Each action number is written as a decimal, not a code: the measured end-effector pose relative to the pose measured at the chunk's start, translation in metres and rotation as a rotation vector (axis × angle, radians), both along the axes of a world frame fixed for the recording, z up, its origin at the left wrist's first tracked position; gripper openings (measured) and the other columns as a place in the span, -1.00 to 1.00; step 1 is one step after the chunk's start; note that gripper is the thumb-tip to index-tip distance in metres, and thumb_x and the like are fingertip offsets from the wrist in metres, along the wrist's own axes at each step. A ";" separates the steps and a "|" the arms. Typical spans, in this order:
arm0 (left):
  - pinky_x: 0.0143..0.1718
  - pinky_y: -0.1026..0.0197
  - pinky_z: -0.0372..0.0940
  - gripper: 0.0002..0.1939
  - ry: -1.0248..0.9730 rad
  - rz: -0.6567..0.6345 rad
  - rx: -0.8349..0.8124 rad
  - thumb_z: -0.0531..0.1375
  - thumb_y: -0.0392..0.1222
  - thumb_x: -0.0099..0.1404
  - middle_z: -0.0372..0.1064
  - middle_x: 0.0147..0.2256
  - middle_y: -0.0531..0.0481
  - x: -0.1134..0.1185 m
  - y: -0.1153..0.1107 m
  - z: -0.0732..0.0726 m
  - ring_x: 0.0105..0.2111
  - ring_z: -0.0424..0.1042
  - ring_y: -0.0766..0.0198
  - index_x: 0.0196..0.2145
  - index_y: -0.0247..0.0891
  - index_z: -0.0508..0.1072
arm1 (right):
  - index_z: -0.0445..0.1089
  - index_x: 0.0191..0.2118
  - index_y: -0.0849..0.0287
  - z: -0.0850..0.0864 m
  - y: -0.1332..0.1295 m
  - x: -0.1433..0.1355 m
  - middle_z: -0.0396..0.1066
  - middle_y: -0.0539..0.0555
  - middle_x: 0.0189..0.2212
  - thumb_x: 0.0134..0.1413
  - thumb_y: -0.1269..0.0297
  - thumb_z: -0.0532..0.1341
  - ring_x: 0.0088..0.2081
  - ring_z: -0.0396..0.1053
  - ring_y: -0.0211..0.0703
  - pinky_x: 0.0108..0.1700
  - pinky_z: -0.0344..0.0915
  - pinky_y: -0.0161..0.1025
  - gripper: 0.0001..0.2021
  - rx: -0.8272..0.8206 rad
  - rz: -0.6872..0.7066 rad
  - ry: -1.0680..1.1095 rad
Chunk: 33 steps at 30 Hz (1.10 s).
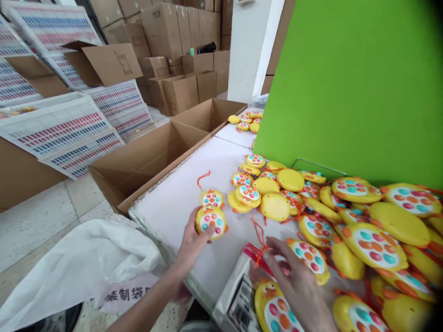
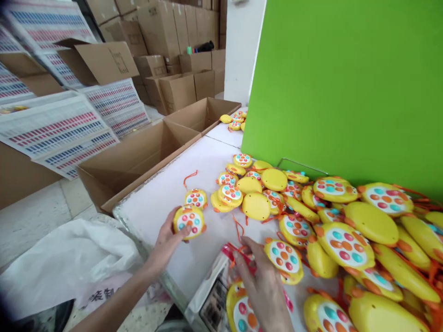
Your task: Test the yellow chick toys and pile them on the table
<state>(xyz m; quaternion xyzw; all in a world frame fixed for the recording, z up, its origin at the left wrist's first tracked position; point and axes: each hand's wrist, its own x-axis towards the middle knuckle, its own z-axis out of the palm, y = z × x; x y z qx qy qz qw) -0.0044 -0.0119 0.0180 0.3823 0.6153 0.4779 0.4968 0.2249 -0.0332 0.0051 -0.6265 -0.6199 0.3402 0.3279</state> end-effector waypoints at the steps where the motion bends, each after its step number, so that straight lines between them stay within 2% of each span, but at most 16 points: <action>1: -0.46 0.29 0.36 -0.27 0.058 0.058 0.047 0.23 0.02 0.11 0.32 -0.08 -0.13 -0.009 0.009 -0.002 -0.21 0.41 0.15 0.15 -0.21 0.04 | 0.28 0.01 0.14 0.002 0.014 -0.001 0.42 0.17 -0.14 0.10 0.03 0.09 -0.15 0.43 0.00 -0.15 0.42 -0.10 -0.58 0.072 0.018 -0.104; 4: -0.22 0.18 0.36 -0.28 0.210 0.163 0.126 0.18 0.05 0.15 0.30 -0.03 -0.15 -0.029 0.040 -0.014 -0.12 0.37 0.13 0.18 -0.22 0.02 | 0.16 0.14 0.26 0.005 0.063 -0.012 0.25 0.29 0.07 0.09 0.25 0.08 0.08 0.25 0.09 0.05 0.29 0.00 -0.52 0.316 0.095 -0.383; 7: -0.01 0.05 0.22 -0.32 0.286 0.215 0.110 0.19 0.04 0.14 0.30 -0.03 -0.21 -0.038 0.063 -0.027 -0.02 0.31 0.05 0.14 -0.31 0.14 | 0.08 0.19 0.36 0.000 0.106 -0.029 0.14 0.36 0.16 -0.03 0.52 0.08 0.17 0.11 0.19 0.11 0.20 0.09 -0.41 0.428 0.178 -0.621; 10: 0.04 -0.01 0.16 -0.42 0.341 0.249 0.104 0.17 0.05 0.14 0.20 0.04 -0.32 -0.040 0.067 -0.032 0.08 0.18 -0.05 0.03 -0.37 0.29 | 0.18 0.12 0.32 -0.005 0.131 -0.035 0.22 0.34 0.12 -0.07 0.61 0.05 0.11 0.20 0.22 0.07 0.22 0.14 -0.46 0.456 0.224 -0.689; 12: 0.04 0.03 0.15 -0.42 0.376 0.280 0.144 0.14 0.05 0.16 0.04 0.16 -0.32 -0.038 0.058 -0.025 0.16 0.06 -0.03 0.06 -0.34 0.27 | 0.23 0.06 0.31 -0.003 0.132 -0.032 0.33 0.31 0.02 0.01 0.56 0.03 0.03 0.30 0.14 0.01 0.29 0.07 -0.57 0.465 0.221 -0.680; 14: 0.02 0.09 0.17 -0.44 0.358 0.262 0.180 0.12 0.06 0.19 0.04 0.17 -0.25 -0.029 0.045 -0.012 0.15 0.07 0.03 0.07 -0.29 0.26 | 0.20 0.07 0.28 0.003 0.122 -0.026 0.37 0.26 -0.03 0.09 0.48 0.01 0.00 0.32 0.06 -0.02 0.34 -0.01 -0.60 0.508 0.208 -0.635; 15: -0.02 0.11 0.19 -0.46 0.289 0.207 0.174 0.12 0.08 0.19 0.16 0.10 -0.24 -0.022 0.039 -0.005 0.09 0.18 0.05 0.04 -0.28 0.30 | 0.16 0.10 0.25 0.007 0.112 -0.023 0.35 0.23 -0.02 0.11 0.46 0.00 0.03 0.29 0.01 0.00 0.34 -0.04 -0.59 0.548 0.214 -0.588; 17: -0.23 0.15 0.28 -0.46 -0.043 -0.017 0.031 0.10 0.16 0.19 0.36 -0.11 -0.23 -0.004 0.030 0.006 -0.14 0.38 0.09 -0.04 -0.31 0.36 | 0.11 0.15 0.14 0.014 0.085 -0.018 0.25 0.16 0.08 0.09 0.51 -0.03 0.13 0.18 -0.07 0.08 0.28 -0.08 -0.53 0.649 0.264 -0.463; 19: -0.44 0.20 0.28 -0.41 -0.451 -0.243 -0.161 0.07 0.24 0.17 0.43 -0.23 -0.21 0.016 0.027 0.010 -0.32 0.43 0.12 -0.07 -0.31 0.39 | 0.16 0.13 0.05 0.018 0.055 -0.016 0.09 0.09 0.20 0.03 0.59 -0.05 0.21 0.06 -0.09 0.11 0.26 -0.11 -0.46 0.696 0.328 -0.382; 20: -0.47 0.23 0.27 -0.43 -0.600 -0.310 -0.224 0.11 0.22 0.15 0.44 -0.26 -0.19 0.026 0.026 0.010 -0.36 0.44 0.15 -0.10 -0.31 0.41 | 0.19 0.12 0.01 0.018 0.040 -0.015 0.01 0.04 0.24 0.00 0.62 -0.06 0.23 0.02 -0.09 0.09 0.27 -0.13 -0.43 0.686 0.352 -0.373; 22: -0.41 0.26 0.30 -0.55 -0.746 -0.359 -0.282 0.25 0.06 0.10 0.46 -0.30 -0.16 0.043 0.025 0.006 -0.37 0.44 0.22 -0.16 -0.34 0.45 | 0.19 0.13 -0.06 0.015 0.013 -0.013 -0.11 -0.03 0.29 0.00 0.64 -0.06 0.25 -0.01 -0.08 0.09 0.27 -0.16 -0.39 0.634 0.337 -0.357; 24: -0.31 0.28 0.30 -0.62 -0.769 -0.331 -0.284 0.35 -0.14 0.03 0.47 -0.32 -0.12 0.054 0.022 0.003 -0.35 0.44 0.28 -0.20 -0.35 0.46 | 0.13 0.18 -0.10 0.011 -0.006 -0.009 -0.08 -0.05 0.29 0.08 0.57 -0.05 0.25 -0.01 -0.07 0.12 0.24 -0.15 -0.41 0.518 0.175 -0.255; 26: -0.30 0.27 0.31 -0.60 -0.775 -0.301 -0.284 0.37 -0.20 -0.01 0.47 -0.29 -0.10 0.061 0.018 0.004 -0.33 0.44 0.27 -0.19 -0.32 0.45 | 0.10 0.21 -0.07 0.007 -0.018 -0.006 0.08 -0.01 0.23 0.18 0.42 -0.03 0.22 0.07 -0.06 0.09 0.27 -0.14 -0.51 0.294 -0.086 -0.028; 28: -0.30 0.25 0.32 -0.55 -0.769 -0.284 -0.268 0.39 -0.24 -0.06 0.47 -0.23 -0.10 0.066 0.012 0.007 -0.30 0.44 0.23 -0.16 -0.28 0.44 | 0.15 0.19 -0.01 0.004 -0.023 -0.004 0.21 0.03 0.17 0.21 0.21 0.02 0.18 0.15 -0.02 0.03 0.34 -0.18 -0.57 0.041 -0.278 0.210; 30: -0.27 0.21 0.32 -0.49 -0.753 -0.326 -0.258 0.39 -0.23 -0.07 0.47 -0.21 -0.13 0.068 0.007 0.011 -0.28 0.44 0.18 -0.12 -0.29 0.43 | 0.24 0.14 0.05 0.001 -0.026 -0.004 0.26 0.06 0.13 0.13 0.06 0.10 0.14 0.21 0.01 -0.01 0.37 -0.21 -0.53 -0.082 -0.333 0.352; 33: -0.27 0.20 0.31 -0.59 -0.642 -0.416 -0.215 0.32 -0.13 0.05 0.48 -0.29 -0.15 0.068 0.001 0.013 -0.32 0.43 0.19 -0.15 -0.38 0.46 | 0.32 0.07 0.09 0.002 -0.028 -0.008 0.32 0.07 0.08 -0.01 0.01 0.22 0.10 0.26 0.01 0.01 0.34 -0.24 -0.49 -0.061 -0.291 0.417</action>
